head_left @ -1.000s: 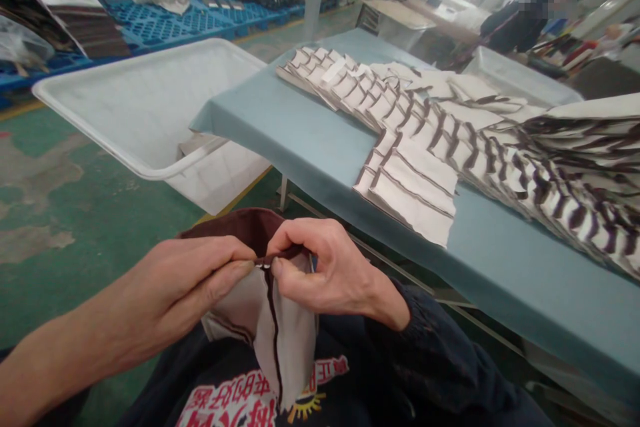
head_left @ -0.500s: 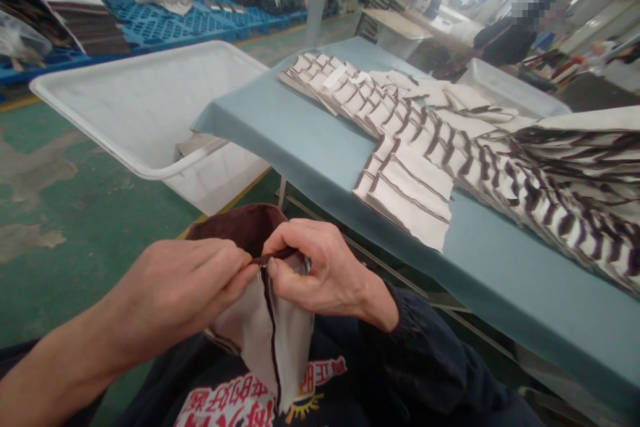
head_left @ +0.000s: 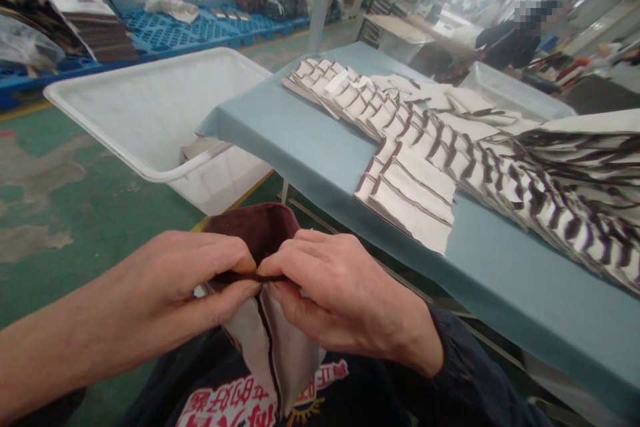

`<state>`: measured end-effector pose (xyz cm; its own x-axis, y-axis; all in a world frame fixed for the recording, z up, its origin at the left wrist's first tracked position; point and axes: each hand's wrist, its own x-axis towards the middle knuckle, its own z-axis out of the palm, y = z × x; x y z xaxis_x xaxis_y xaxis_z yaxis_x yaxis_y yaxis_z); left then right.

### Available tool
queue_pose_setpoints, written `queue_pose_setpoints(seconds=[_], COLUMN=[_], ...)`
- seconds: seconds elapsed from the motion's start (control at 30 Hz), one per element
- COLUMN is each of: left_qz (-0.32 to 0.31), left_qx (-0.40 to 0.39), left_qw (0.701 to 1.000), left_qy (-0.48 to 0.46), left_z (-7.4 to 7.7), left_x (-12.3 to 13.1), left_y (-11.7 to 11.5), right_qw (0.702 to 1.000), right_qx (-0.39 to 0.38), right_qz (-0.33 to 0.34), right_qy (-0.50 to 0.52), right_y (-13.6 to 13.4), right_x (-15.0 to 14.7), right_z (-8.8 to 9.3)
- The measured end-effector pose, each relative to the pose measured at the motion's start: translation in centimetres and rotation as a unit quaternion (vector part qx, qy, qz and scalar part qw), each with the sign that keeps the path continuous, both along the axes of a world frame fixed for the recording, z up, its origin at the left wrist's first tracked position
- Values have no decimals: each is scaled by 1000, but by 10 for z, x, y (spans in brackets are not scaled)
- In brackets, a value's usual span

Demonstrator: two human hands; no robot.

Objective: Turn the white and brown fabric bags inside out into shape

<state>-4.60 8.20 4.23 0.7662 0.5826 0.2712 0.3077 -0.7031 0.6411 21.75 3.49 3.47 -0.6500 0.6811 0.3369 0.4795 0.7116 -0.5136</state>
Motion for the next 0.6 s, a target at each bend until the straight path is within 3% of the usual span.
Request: queue_pose_setpoints(seconds=[0.17,0.4,0.6], left_qz=[49,91,69], left_qx=[105,4,-48], left_qw=[993,990,992], left_qy=[-9,-107,-90], left_z=[-7,-48,-42], left_x=[15,23,26], left_y=[-10,-32,-29], right_qw=[999,987,967], right_qx=[-32,-140,-201], right_qz=[-17,6,31], right_qy=[-17,85,157], right_y=[1,21,32], right_x=[4,16,21], right_z=[0,-19,-36])
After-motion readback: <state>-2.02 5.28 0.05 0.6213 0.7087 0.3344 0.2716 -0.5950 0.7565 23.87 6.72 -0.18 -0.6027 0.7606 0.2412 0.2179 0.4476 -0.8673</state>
